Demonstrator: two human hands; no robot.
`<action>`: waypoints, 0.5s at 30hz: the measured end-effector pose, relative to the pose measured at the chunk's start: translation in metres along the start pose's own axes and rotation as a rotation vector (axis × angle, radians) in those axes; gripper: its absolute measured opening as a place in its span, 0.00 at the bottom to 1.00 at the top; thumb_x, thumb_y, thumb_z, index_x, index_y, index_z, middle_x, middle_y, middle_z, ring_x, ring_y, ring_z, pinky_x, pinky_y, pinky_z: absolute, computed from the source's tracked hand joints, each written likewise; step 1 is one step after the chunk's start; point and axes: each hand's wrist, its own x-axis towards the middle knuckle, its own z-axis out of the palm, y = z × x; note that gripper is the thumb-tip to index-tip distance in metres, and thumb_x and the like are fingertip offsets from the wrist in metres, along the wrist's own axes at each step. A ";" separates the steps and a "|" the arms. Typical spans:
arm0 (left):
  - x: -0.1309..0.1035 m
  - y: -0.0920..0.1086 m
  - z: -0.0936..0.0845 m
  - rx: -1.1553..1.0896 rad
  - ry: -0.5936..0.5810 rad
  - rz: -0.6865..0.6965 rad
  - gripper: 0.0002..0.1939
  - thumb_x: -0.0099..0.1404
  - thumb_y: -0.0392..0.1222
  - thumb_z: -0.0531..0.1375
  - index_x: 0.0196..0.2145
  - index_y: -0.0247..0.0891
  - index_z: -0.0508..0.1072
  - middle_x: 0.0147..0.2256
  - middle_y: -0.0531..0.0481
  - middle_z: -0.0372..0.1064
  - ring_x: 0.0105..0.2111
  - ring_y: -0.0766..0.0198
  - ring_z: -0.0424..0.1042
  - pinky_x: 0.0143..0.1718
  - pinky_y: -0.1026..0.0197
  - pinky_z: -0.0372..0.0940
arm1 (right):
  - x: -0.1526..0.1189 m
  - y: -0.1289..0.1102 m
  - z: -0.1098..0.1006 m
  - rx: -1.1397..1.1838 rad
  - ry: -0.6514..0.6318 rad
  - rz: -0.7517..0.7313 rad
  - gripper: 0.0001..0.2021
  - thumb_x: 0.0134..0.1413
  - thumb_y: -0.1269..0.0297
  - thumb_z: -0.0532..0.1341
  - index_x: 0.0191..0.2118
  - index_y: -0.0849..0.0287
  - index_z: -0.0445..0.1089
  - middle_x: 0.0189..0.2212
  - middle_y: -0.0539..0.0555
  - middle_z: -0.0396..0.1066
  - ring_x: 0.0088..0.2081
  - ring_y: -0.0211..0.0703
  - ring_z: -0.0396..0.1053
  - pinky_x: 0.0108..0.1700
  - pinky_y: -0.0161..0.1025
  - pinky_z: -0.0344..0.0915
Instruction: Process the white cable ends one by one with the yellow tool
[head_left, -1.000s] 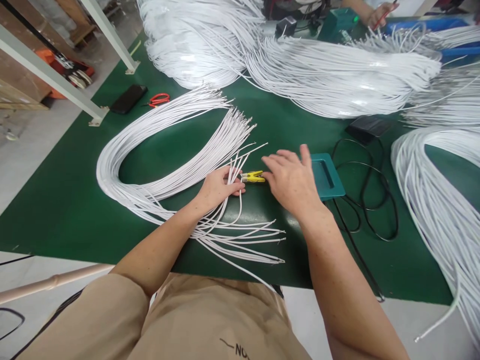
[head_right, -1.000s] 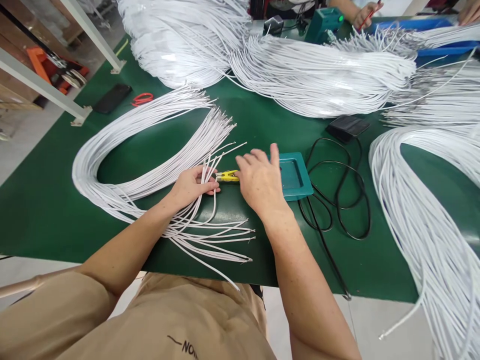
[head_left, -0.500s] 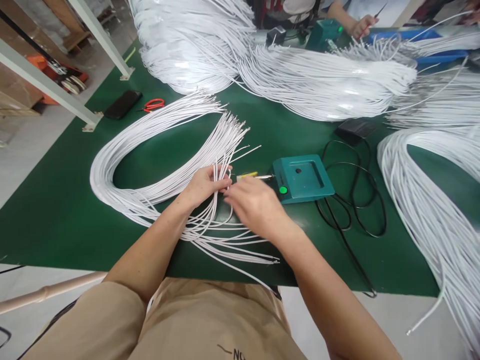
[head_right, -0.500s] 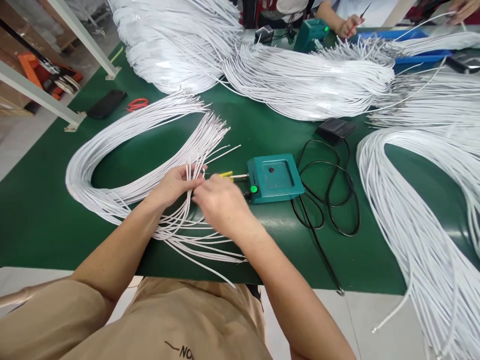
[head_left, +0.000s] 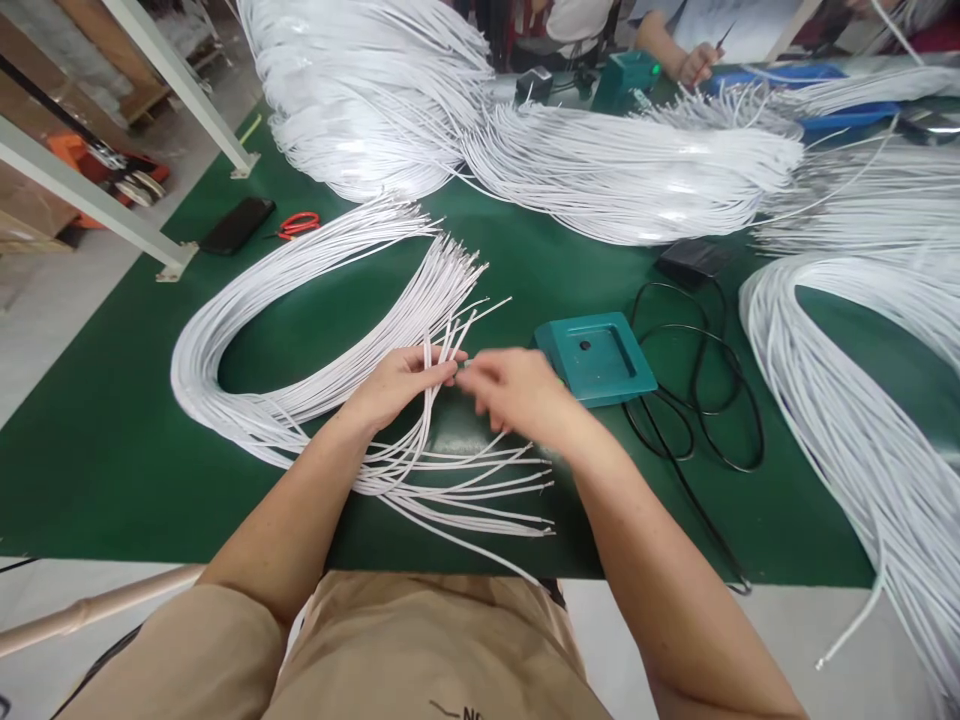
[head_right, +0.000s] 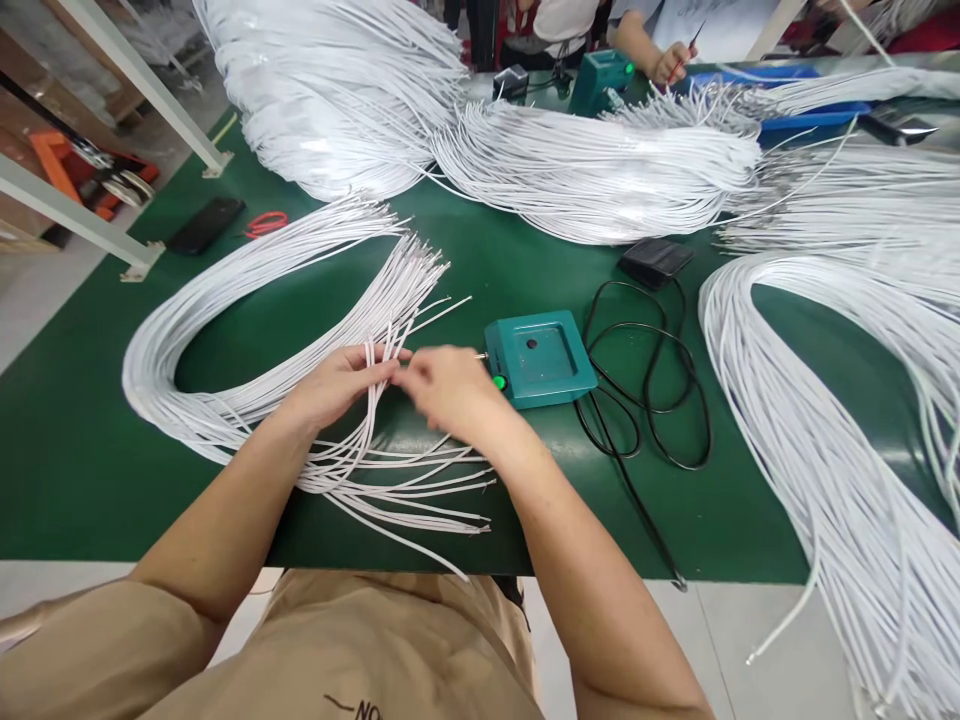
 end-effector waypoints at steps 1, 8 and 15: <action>-0.001 0.001 0.000 0.009 -0.009 0.006 0.20 0.54 0.48 0.68 0.43 0.36 0.77 0.30 0.50 0.74 0.32 0.66 0.71 0.39 0.63 0.63 | 0.008 0.003 -0.007 0.098 0.165 0.047 0.11 0.58 0.60 0.55 0.32 0.60 0.70 0.19 0.48 0.69 0.15 0.32 0.63 0.20 0.32 0.59; -0.002 0.002 0.006 -0.050 0.005 0.061 0.18 0.53 0.46 0.68 0.39 0.37 0.72 0.34 0.50 0.74 0.35 0.62 0.75 0.37 0.62 0.66 | 0.032 0.021 0.004 0.634 0.305 -0.104 0.09 0.49 0.61 0.63 0.26 0.61 0.67 0.15 0.43 0.62 0.16 0.29 0.58 0.19 0.29 0.58; 0.003 -0.005 0.010 -0.085 0.134 0.179 0.14 0.53 0.42 0.68 0.32 0.36 0.67 0.29 0.55 0.70 0.29 0.70 0.69 0.31 0.67 0.62 | 0.031 0.022 0.027 0.626 0.262 -0.165 0.11 0.50 0.56 0.63 0.29 0.61 0.70 0.20 0.46 0.67 0.19 0.31 0.60 0.21 0.31 0.60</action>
